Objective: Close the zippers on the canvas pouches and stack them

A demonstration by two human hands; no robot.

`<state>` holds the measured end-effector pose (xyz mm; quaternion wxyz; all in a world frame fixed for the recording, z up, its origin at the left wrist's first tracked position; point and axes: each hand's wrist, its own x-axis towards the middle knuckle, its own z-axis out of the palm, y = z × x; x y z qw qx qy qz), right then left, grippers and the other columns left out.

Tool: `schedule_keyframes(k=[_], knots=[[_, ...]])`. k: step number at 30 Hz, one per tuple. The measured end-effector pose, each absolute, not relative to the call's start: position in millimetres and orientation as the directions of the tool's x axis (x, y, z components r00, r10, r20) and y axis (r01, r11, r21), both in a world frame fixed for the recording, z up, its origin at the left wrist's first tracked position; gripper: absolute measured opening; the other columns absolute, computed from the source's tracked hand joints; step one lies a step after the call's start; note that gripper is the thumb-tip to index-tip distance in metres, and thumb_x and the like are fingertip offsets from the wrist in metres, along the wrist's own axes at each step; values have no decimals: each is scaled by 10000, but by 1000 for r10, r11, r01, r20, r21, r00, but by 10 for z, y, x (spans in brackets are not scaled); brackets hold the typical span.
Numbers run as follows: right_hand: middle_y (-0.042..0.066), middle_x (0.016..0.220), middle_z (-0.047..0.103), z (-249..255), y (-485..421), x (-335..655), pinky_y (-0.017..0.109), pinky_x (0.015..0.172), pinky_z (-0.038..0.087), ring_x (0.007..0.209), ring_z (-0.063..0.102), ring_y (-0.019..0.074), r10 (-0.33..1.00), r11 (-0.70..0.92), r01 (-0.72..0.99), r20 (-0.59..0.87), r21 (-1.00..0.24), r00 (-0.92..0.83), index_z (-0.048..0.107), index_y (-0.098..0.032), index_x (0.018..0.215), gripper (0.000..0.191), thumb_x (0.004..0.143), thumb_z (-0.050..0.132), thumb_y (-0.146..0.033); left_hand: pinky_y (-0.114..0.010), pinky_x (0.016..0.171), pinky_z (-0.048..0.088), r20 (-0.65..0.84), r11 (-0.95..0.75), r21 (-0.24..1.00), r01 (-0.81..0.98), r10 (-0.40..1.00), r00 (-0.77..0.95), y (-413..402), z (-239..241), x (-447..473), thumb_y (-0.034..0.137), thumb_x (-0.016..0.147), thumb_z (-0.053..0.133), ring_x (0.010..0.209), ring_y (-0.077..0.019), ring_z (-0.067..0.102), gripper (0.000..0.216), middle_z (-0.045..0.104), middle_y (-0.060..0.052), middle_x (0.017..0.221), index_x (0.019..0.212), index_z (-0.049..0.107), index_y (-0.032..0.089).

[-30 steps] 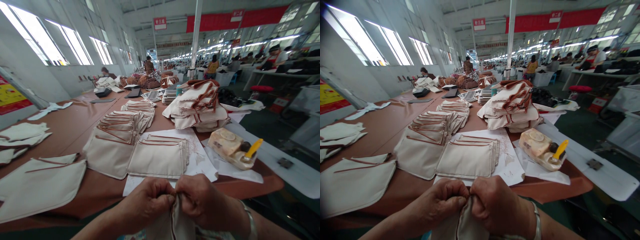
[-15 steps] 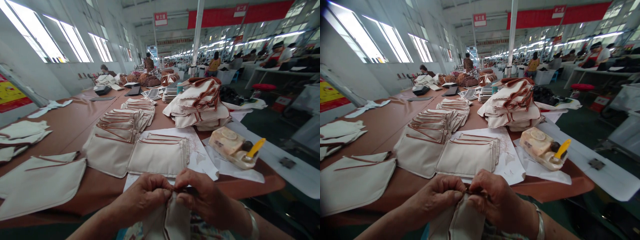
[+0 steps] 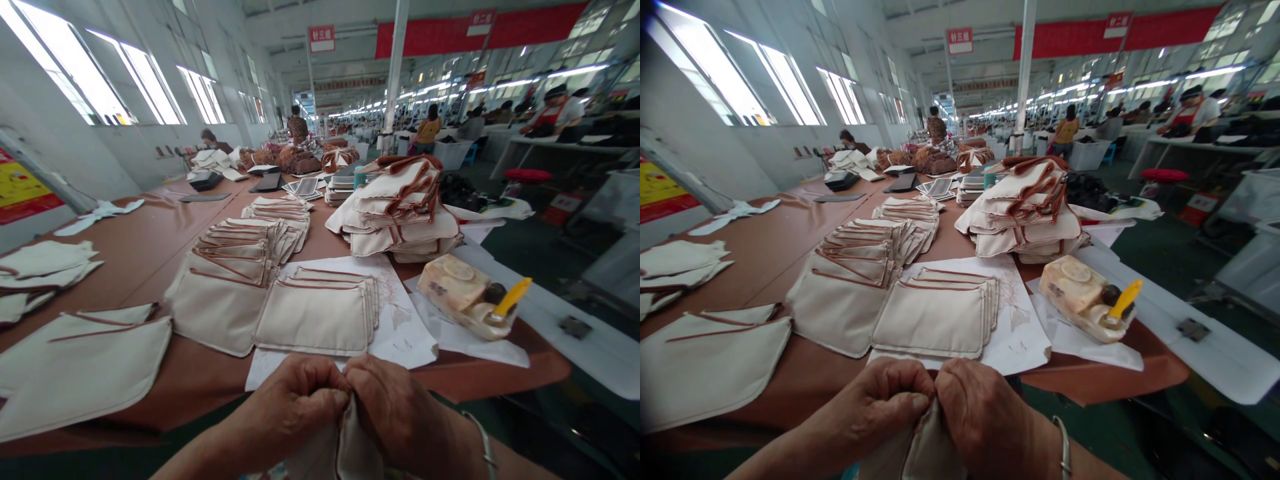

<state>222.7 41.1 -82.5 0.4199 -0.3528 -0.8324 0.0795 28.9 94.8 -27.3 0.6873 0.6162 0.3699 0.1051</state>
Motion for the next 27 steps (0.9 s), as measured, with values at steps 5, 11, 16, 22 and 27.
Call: schedule_keyframes(k=[5, 11, 16, 22, 27], knots=[[127, 998, 644, -767, 352, 2303, 327, 768, 546, 915, 630, 226, 698, 665, 540, 687, -516, -203, 515, -136, 1167, 293, 897, 444, -44, -207, 620, 318, -398, 278, 917, 285, 621, 675, 929, -216, 282, 330, 860, 620, 664, -109, 388, 234, 545, -4, 732, 868, 700, 110], [87, 834, 614, -757, 250, 2271, 312, 636, 523, 747, 581, 205, 671, 681, 557, 709, -476, -215, 604, -155, 1094, 256, 869, 544, -51, -218, 658, 366, -442, 310, 896, 317, 569, 693, 916, -121, 273, 274, 850, 607, 700, -129, 457, 229, 608, -22, 782, 955, 731, 113], [94, 783, 629, -764, 196, 2208, 302, 597, 523, 706, 596, 210, 669, 674, 604, 699, -426, -253, 610, -127, 1046, 197, 896, 502, -60, -233, 667, 375, -387, 242, 922, 303, 603, 697, 862, -159, 327, 313, 819, 655, 719, -144, 481, 261, 635, -46, 803, 923, 733, 87], [108, 761, 639, -775, 173, 2181, 328, 519, 456, 652, 592, 238, 600, 658, 736, 702, -161, -384, 607, -85, 1035, 175, 900, 497, -74, -189, 525, 271, -376, 183, 921, 344, 651, 660, 770, -143, 448, 142, 733, 608, 591, -84, 339, 83, 484, 37, 614, 730, 679, 97], [71, 690, 572, -745, 208, 2196, 323, 512, 356, 606, 526, 207, 635, 689, 676, 665, -260, -392, 598, -147, 823, 197, 879, 435, -52, -195, 502, 240, -390, 204, 917, 343, 637, 665, 717, -190, 489, 98, 709, 558, 576, -78, 320, 82, 464, 42, 602, 681, 634, 108]])
